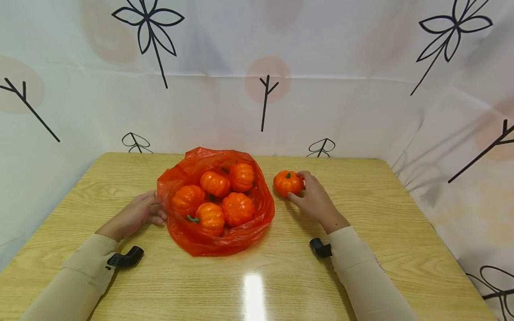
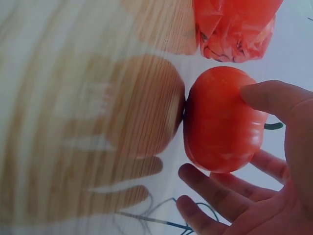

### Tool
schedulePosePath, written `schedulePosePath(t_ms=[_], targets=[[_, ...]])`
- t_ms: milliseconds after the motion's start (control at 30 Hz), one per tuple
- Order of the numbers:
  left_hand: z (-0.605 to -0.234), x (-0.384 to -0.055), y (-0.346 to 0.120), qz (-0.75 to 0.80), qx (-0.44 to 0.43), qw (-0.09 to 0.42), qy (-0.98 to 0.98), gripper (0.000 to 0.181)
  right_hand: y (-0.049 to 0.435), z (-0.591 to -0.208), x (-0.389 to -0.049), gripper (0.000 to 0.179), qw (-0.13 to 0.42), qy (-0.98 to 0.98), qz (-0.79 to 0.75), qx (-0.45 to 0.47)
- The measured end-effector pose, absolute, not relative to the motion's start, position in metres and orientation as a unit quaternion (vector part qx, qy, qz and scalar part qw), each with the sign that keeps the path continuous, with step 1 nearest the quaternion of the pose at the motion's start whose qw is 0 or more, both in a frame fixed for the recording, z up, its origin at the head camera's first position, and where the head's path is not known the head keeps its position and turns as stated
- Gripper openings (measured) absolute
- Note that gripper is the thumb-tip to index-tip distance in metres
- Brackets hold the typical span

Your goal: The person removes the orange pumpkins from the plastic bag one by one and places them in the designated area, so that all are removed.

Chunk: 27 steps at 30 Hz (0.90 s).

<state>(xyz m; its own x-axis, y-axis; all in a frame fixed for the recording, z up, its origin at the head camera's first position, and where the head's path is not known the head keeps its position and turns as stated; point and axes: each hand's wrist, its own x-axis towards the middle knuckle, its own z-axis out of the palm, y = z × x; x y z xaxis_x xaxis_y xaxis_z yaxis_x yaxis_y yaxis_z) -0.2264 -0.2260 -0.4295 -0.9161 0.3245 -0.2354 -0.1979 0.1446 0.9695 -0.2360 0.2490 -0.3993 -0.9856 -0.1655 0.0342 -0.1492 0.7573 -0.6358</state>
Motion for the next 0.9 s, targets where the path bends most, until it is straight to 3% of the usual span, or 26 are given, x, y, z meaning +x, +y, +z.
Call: schedulePosePath(t_ms=[900], targets=[[-0.4274,-0.2251,-0.2252,0.647,0.038,0.199,0.735,0.021,0.2515,-0.4056,-0.2374,0.066,0.027,0.935,-0.334,-0.113]])
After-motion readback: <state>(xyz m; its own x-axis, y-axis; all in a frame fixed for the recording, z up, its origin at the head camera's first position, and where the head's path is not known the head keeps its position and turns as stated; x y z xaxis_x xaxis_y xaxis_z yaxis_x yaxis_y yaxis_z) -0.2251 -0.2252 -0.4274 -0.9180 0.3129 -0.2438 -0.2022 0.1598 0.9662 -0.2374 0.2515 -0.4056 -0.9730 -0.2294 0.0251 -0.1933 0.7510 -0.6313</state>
